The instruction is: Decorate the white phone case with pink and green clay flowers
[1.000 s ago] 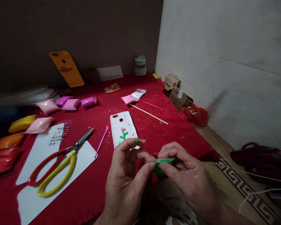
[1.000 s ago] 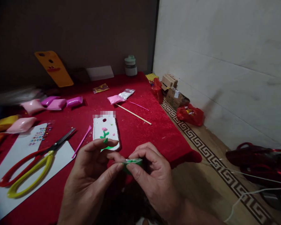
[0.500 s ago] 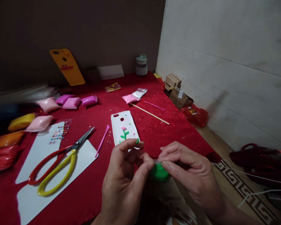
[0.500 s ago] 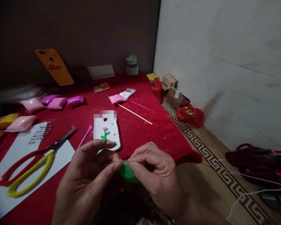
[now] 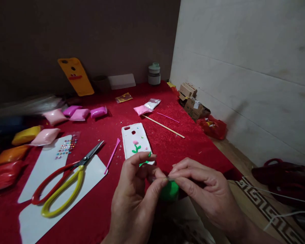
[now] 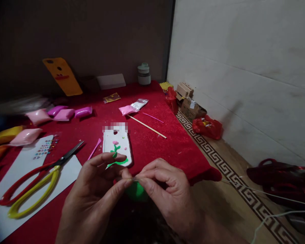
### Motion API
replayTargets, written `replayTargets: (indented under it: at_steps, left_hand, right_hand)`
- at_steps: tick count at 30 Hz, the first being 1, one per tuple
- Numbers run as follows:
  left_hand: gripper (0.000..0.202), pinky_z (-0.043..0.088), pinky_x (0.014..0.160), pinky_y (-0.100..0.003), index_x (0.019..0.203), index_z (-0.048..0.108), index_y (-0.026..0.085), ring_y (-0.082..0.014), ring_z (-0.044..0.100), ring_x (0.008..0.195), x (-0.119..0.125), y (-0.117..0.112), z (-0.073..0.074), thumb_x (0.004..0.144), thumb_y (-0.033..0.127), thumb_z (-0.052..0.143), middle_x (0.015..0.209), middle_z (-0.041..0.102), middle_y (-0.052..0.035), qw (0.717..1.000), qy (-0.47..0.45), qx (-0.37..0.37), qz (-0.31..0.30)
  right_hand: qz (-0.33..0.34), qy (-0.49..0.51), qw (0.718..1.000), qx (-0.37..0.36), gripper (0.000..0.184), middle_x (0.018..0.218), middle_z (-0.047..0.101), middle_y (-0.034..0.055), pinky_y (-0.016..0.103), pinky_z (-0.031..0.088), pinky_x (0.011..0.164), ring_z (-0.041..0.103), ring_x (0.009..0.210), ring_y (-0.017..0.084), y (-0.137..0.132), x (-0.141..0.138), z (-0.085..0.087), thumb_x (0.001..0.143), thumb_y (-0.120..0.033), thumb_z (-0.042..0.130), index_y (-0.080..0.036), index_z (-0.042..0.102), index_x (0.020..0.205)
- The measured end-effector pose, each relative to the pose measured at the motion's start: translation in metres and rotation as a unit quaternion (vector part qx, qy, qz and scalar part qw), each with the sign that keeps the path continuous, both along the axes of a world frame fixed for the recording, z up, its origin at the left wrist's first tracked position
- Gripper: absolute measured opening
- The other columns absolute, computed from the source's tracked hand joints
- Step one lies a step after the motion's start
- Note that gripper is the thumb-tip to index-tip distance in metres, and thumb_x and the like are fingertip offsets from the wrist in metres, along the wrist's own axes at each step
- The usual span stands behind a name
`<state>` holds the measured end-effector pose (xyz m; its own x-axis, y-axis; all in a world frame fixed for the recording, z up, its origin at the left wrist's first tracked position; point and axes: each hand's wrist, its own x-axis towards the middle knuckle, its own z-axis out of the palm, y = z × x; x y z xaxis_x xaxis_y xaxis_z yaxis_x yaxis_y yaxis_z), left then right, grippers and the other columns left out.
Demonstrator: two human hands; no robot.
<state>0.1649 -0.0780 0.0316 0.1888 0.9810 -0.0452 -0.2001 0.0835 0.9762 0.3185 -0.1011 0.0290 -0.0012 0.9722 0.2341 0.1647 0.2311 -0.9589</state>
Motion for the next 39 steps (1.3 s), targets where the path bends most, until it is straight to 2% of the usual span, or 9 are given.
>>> replayTargets:
  at_steps: [5,9,15,20,23,27,29,33,39]
  left_hand:
    - [0.039,0.055,0.064,-0.019,0.108,0.052,0.029,-0.0096,0.064,0.074,0.003,0.005,0.000,0.079,0.010,0.069,0.099,0.065,0.0003,0.998,-0.005,0.043,0.034]
    - [0.049,0.057,0.069,-0.023,0.117,0.048,0.031,-0.0139,0.065,0.086,0.000,0.010,0.007,0.078,0.016,0.073,0.115,0.060,-0.0024,0.999,0.007,0.025,0.031]
    - [0.039,0.055,0.078,-0.023,0.115,0.053,0.032,-0.0160,0.065,0.094,-0.028,0.019,0.020,0.081,0.025,0.071,0.112,0.063,-0.0017,0.997,0.065,0.037,0.028]
    - [0.037,0.052,0.075,-0.022,0.109,0.060,0.024,-0.0134,0.064,0.084,-0.044,0.036,0.029,0.076,0.017,0.075,0.096,0.067,-0.0025,0.993,-0.035,-0.100,-0.059]
    - [0.038,0.049,0.066,-0.020,0.109,0.061,0.020,-0.0099,0.061,0.072,-0.046,0.046,0.029,0.075,0.009,0.073,0.089,0.067,-0.0021,0.977,-0.108,-0.156,-0.097]
    - [0.035,0.046,0.060,-0.020,0.105,0.063,0.020,-0.0097,0.059,0.066,-0.050,0.051,0.023,0.073,0.006,0.072,0.082,0.066,-0.0013,0.960,-0.166,-0.174,-0.141]
    - [0.034,0.045,0.059,-0.020,0.106,0.063,0.021,-0.0099,0.058,0.066,-0.052,0.052,0.020,0.075,0.008,0.071,0.080,0.065,-0.0012,0.956,-0.173,-0.175,-0.159]
    - [0.034,0.043,0.059,-0.022,0.110,0.063,0.023,-0.0107,0.057,0.066,-0.053,0.055,0.021,0.079,0.013,0.070,0.081,0.063,-0.0013,0.961,-0.119,-0.170,-0.180]
    - [0.039,0.043,0.064,-0.024,0.117,0.062,0.026,-0.0108,0.054,0.069,-0.050,0.061,0.027,0.081,0.016,0.069,0.081,0.059,0.0003,0.964,-0.055,-0.154,-0.208]
  right_hand:
    - [-0.006,-0.025,0.999,0.026,0.017,0.077,0.063,0.0041,0.025,0.049,0.067,0.061,0.074,0.014,0.004,0.001,0.003,0.089,-0.019,0.057,-0.015,0.067,0.076]
    - [0.031,-0.067,0.997,-0.032,0.021,0.078,0.064,0.0036,0.024,0.046,0.066,0.060,0.073,0.014,0.025,0.018,0.017,0.089,-0.026,0.057,-0.016,0.065,0.072]
    - [-0.078,-0.118,0.987,-0.080,0.017,0.071,0.065,0.0016,0.025,0.044,0.067,0.058,0.068,0.013,0.110,0.061,0.026,0.081,-0.031,0.066,-0.016,0.068,0.072]
    - [-0.138,-0.091,0.982,-0.096,0.010,0.063,0.061,0.0031,0.028,0.045,0.055,0.055,0.054,0.013,0.191,0.070,0.008,0.078,-0.016,0.059,-0.013,0.064,0.071]
    - [-0.140,-0.113,0.979,-0.096,0.011,0.059,0.060,0.0050,0.031,0.046,0.055,0.055,0.053,0.015,0.216,0.065,-0.002,0.075,-0.011,0.059,-0.013,0.065,0.067]
    - [-0.155,-0.139,0.978,-0.031,0.011,0.090,0.067,0.0109,0.033,0.049,0.075,0.061,0.088,0.021,0.203,0.047,0.002,0.077,-0.011,0.059,-0.016,0.068,0.080]
    - [-0.126,-0.139,0.982,-0.018,0.010,0.095,0.067,0.0099,0.031,0.049,0.074,0.061,0.087,0.020,0.182,0.031,0.011,0.081,-0.020,0.060,-0.017,0.069,0.086]
    - [0.173,0.000,0.973,-0.153,0.034,0.076,0.066,0.0059,0.026,0.047,0.054,0.058,0.059,0.012,0.139,-0.003,0.030,0.089,-0.044,0.051,-0.013,0.066,0.085]
    - [0.264,0.075,0.933,-0.231,0.037,0.057,0.058,-0.0017,0.016,0.041,0.046,0.054,0.050,0.006,0.119,-0.018,0.032,0.086,-0.046,0.062,-0.013,0.061,0.070]
